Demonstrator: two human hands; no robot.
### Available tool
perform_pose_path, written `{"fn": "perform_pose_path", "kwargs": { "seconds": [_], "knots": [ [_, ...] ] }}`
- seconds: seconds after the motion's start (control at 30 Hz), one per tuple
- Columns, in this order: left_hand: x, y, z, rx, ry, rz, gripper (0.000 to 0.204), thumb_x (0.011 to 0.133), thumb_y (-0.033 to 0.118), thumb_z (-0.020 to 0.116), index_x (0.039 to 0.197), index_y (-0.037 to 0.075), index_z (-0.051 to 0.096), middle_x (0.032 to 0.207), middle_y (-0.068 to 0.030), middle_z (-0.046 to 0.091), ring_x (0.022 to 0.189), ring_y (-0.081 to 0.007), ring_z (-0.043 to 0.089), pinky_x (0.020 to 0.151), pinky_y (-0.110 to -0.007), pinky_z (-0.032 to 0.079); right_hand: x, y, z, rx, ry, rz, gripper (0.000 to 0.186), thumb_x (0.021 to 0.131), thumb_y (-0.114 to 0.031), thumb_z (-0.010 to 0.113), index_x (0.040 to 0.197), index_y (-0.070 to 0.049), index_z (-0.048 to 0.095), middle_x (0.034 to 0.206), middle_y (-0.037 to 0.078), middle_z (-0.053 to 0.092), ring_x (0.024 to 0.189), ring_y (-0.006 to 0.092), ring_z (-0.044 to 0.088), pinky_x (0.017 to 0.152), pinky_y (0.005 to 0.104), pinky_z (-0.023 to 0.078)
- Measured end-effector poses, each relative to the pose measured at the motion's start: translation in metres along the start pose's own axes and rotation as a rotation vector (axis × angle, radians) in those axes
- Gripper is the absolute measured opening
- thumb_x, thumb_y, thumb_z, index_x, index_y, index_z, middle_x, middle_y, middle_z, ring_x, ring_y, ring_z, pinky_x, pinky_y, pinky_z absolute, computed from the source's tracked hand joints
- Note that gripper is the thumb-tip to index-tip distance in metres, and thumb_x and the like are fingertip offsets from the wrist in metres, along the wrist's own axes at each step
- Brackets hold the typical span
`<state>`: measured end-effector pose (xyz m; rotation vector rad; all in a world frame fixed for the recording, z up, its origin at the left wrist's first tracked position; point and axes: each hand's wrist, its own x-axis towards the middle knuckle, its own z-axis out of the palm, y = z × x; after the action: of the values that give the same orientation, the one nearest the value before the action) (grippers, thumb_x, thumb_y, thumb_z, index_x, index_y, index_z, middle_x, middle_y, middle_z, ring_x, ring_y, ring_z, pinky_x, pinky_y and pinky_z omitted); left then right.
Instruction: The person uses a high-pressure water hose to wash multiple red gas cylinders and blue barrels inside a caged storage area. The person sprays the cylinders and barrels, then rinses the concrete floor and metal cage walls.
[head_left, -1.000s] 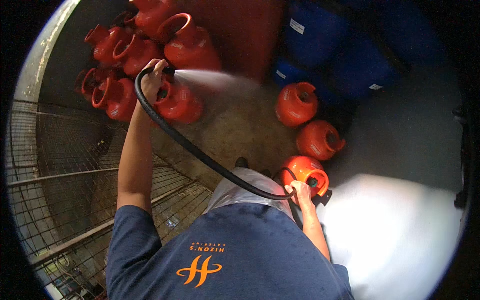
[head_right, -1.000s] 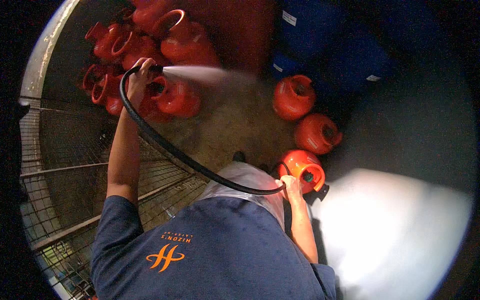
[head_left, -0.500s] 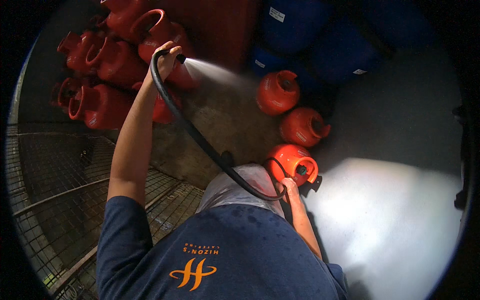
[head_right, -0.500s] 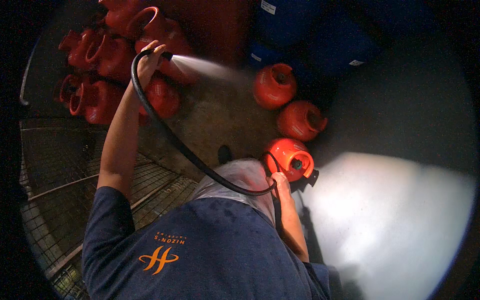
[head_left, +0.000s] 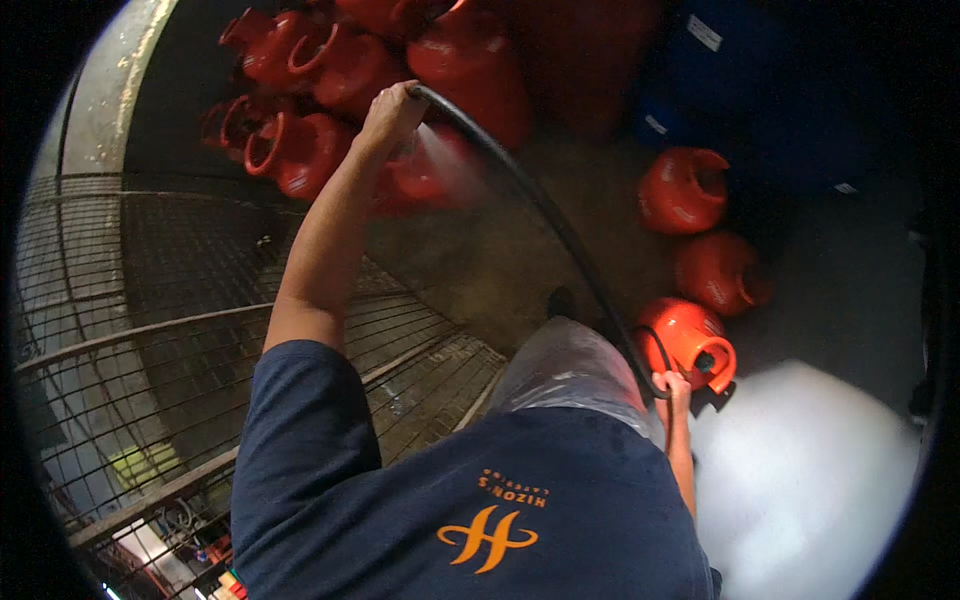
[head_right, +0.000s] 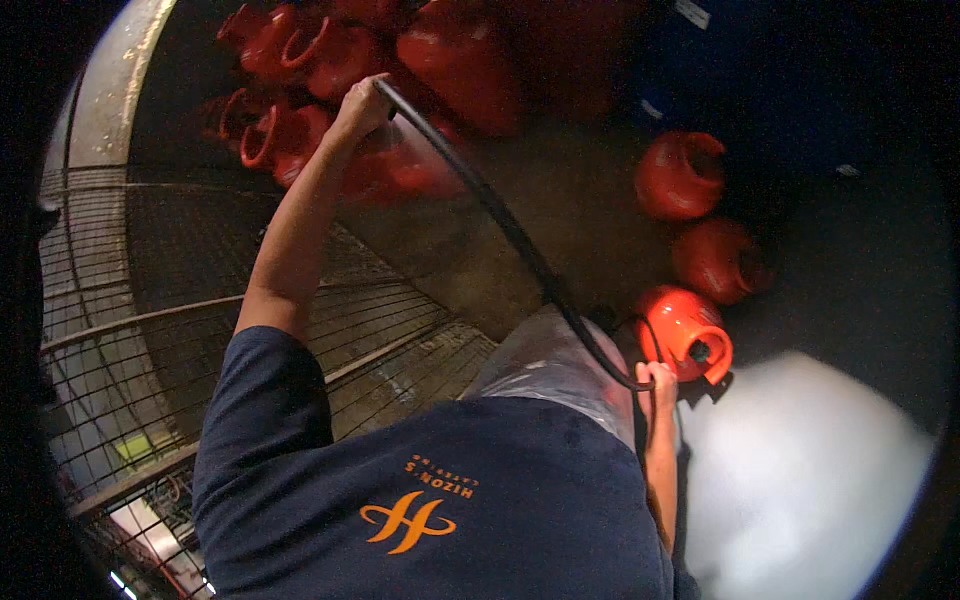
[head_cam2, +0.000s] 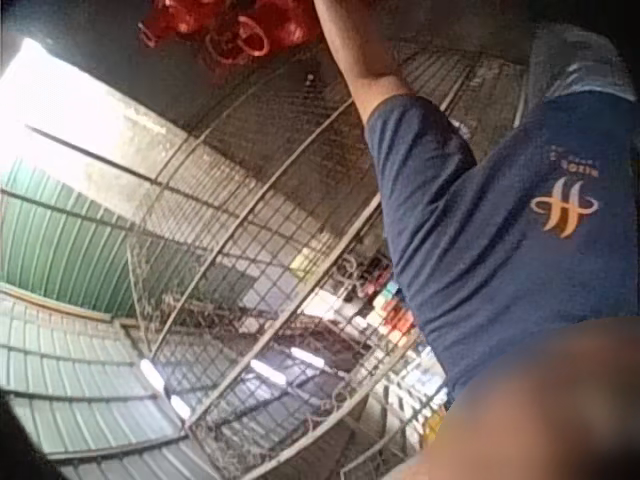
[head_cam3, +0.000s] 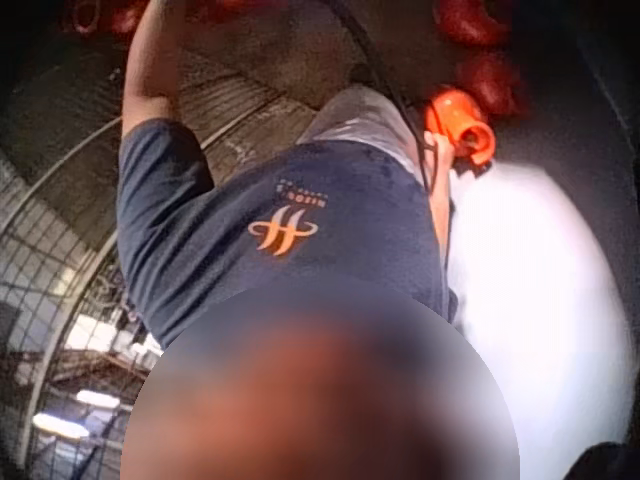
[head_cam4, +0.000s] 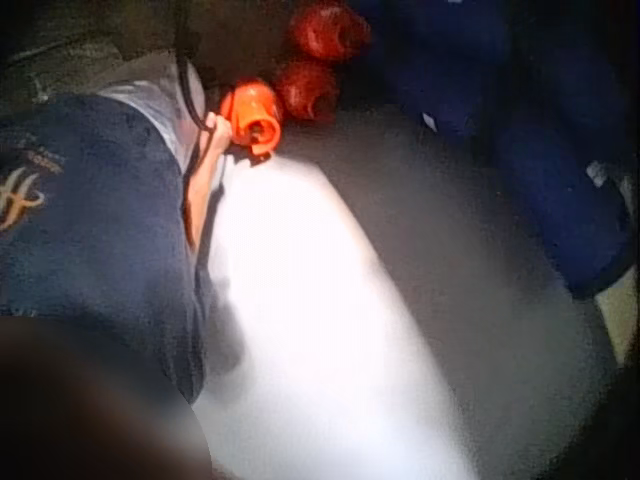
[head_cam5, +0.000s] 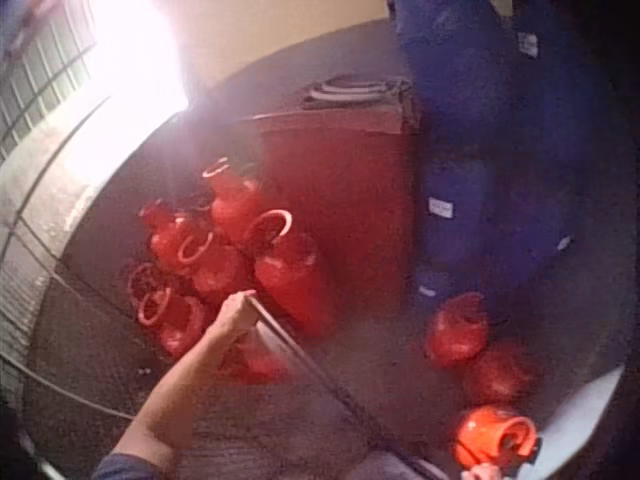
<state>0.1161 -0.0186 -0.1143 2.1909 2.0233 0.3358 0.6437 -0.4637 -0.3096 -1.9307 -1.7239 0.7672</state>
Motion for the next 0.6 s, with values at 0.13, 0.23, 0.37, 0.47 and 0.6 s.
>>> {"fn": "perform_pose_path", "kwargs": {
  "seconds": [0.13, 0.23, 0.37, 0.47, 0.6],
  "knots": [
    [-0.021, -0.039, -0.022, 0.126, -0.079, -0.123, 0.034, 0.087, 0.030, 0.059, 0.115, 0.014, 0.067, 0.107, -0.0197, 0.067, 0.106, -0.0381, 0.062, 0.092, -0.048, 0.048, 0.012, -0.010, -0.011, 0.070, -0.037, 0.062, 0.035, 0.087, -0.021, 0.064, 0.062, -0.001, 0.049, 0.062, 0.021, 0.053, 0.059, 0.0394, 0.054, 0.056, 0.0471, 0.039],
    [-0.028, -0.052, -0.025, 0.127, -0.098, -0.145, 0.031, 0.089, 0.027, 0.057, 0.114, 0.013, 0.068, 0.104, -0.0200, 0.068, 0.103, -0.0375, 0.063, 0.090, -0.048, 0.049, 0.021, -0.016, -0.024, 0.086, -0.041, 0.092, 0.035, 0.088, -0.021, 0.062, 0.064, 0.002, 0.053, 0.058, 0.020, 0.052, 0.053, 0.0318, 0.052, 0.052, 0.0431, 0.038],
    [-0.018, -0.026, -0.002, -0.194, -0.003, -0.101, 0.027, 0.088, 0.022, 0.060, 0.112, 0.012, 0.069, 0.095, -0.0195, 0.069, 0.094, -0.0334, 0.068, 0.086, -0.041, 0.051, 0.024, -0.016, -0.039, 0.178, 0.016, 0.093, 0.035, 0.089, -0.025, 0.060, 0.068, 0.003, 0.058, 0.057, 0.016, 0.052, 0.052, 0.0187, 0.050, 0.051, 0.0406, 0.037],
    [-0.001, 0.013, 0.030, -0.921, 0.085, -0.090, 0.006, 0.089, 0.015, 0.062, 0.091, 0.010, 0.060, 0.078, -0.0069, 0.060, 0.070, -0.0191, 0.057, 0.064, -0.032, 0.045, 0.016, -0.017, -0.039, 0.236, 0.140, 0.105, 0.034, 0.088, -0.022, 0.060, 0.065, 0.002, 0.054, 0.057, 0.018, 0.051, 0.051, 0.0222, 0.050, 0.051, 0.0407, 0.038],
    [0.024, 0.063, 0.065, -1.133, -0.086, -0.065, 0.009, 0.089, 0.010, 0.061, 0.081, 0.008, 0.057, 0.067, 0.0009, 0.055, 0.051, -0.0086, 0.047, 0.047, -0.025, 0.039, -0.010, -0.016, -0.042, 0.192, 0.161, 0.353, 0.048, 0.091, -0.032, 0.061, 0.061, 0.001, 0.044, 0.055, 0.016, 0.037, 0.049, 0.0182, 0.038, 0.050, 0.0398, 0.034]
  ]
}}
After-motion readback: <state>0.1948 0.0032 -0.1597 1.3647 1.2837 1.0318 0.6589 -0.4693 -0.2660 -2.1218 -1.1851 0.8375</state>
